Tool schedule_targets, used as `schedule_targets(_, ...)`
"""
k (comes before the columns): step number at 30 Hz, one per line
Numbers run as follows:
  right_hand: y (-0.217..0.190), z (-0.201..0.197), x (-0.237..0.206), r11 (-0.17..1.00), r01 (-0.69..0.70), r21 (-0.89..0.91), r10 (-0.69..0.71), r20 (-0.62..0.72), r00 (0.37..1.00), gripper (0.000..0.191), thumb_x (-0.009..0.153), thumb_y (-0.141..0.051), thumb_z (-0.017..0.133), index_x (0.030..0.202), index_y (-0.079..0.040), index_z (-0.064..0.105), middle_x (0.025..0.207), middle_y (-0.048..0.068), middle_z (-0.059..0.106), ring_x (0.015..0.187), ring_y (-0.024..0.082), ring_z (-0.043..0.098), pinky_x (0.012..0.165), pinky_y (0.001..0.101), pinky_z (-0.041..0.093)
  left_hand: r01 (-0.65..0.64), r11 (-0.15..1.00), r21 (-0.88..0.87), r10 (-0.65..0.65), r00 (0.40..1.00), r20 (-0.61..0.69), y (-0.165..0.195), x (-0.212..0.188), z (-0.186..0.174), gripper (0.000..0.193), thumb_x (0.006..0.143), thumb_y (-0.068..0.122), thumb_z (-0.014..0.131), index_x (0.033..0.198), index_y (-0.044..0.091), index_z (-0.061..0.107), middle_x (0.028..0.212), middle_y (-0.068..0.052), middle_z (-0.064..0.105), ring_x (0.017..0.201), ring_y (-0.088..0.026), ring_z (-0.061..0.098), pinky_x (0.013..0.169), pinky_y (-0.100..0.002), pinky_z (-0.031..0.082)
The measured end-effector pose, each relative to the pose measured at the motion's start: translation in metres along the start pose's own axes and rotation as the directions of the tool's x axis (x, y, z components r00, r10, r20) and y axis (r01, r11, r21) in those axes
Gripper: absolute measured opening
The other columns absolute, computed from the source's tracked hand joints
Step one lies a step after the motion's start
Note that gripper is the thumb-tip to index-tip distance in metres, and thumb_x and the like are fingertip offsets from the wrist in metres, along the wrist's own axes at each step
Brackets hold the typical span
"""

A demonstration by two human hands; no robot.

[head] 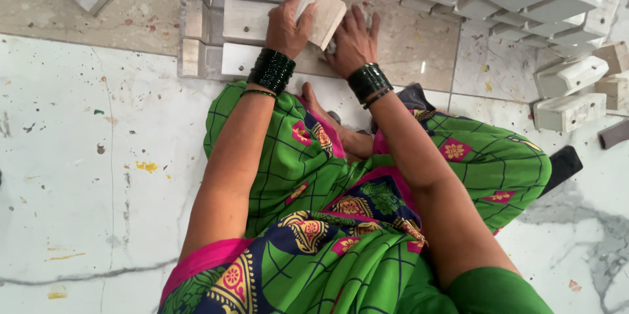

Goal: The person sits on the floor among many white stone blocks, picks up blocks one at a time, wipes their surfaces with a cloth, and places them onto stacks arranged on the floor. The person continues handling and stacking the wiped blocks throughout the episode.

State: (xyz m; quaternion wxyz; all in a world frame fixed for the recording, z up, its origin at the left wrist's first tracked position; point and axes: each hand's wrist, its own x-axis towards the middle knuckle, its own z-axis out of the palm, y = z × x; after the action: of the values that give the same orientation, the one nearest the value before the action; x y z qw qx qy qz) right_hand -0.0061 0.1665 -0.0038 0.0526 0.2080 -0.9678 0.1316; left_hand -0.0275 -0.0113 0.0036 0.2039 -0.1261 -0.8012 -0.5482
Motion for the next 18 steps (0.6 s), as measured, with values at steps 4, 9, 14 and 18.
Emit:
schedule_targets(4, -0.004, 0.019, 0.002, 0.991, 0.078, -0.109, -0.077, 0.011, 0.997, 0.054, 0.09, -0.023, 0.066, 0.141, -0.008, 0.059, 0.143, 0.018, 0.053, 0.136, 0.042, 0.039, 0.119, 0.0669, 0.017, -0.006, 1.0, -0.02, 0.007, 0.999, 0.052, 0.005, -0.006, 0.006, 0.039, 0.103, 0.021, 0.065, 0.136, 0.001, 0.06, 0.12, -0.025, 0.073, 0.114, -0.038, 0.073, 0.095, -0.04, 0.059)
schedule_targets(9, -0.006, 0.041, -0.013, 0.999, 0.046, 0.017, -0.043, -0.149, 0.988, 0.048, 0.087, -0.015, 0.063, 0.135, -0.007, 0.065, 0.14, 0.021, 0.058, 0.133, 0.045, 0.04, 0.115, 0.0496, 0.03, -0.004, 1.0, -0.027, 0.005, 0.999, 0.044, 0.007, -0.008, 0.012, 0.038, 0.103, 0.021, 0.064, 0.136, 0.002, 0.061, 0.117, -0.025, 0.074, 0.111, -0.039, 0.074, 0.092, -0.039, 0.06)
schedule_targets(14, -0.028, 0.033, -0.037, 0.966, 0.254, -0.047, -0.25, 0.063, 0.966, 0.015, 0.086, -0.017, 0.065, 0.094, -0.007, 0.073, 0.11, 0.009, 0.07, 0.127, 0.032, 0.051, 0.118, 0.0474, 0.037, 0.013, 1.0, -0.021, -0.014, 1.0, -0.01, -0.003, -0.006, 0.006, 0.038, 0.102, 0.02, 0.064, 0.136, 0.002, 0.061, 0.116, -0.024, 0.074, 0.111, -0.037, 0.075, 0.093, -0.039, 0.06)
schedule_targets(18, -0.032, 0.012, -0.064, 0.93, 0.285, 0.232, -0.259, -0.134, 0.956, 0.011, 0.086, -0.015, 0.067, 0.09, -0.008, 0.073, 0.092, 0.009, 0.069, 0.104, 0.029, 0.06, 0.103, 0.0457, 0.045, -0.019, 0.999, -0.031, 0.02, 0.999, 0.028, -0.006, -0.01, 0.006, 0.038, 0.101, 0.019, 0.067, 0.134, 0.0, 0.062, 0.119, -0.026, 0.073, 0.114, -0.037, 0.073, 0.095, -0.039, 0.059)
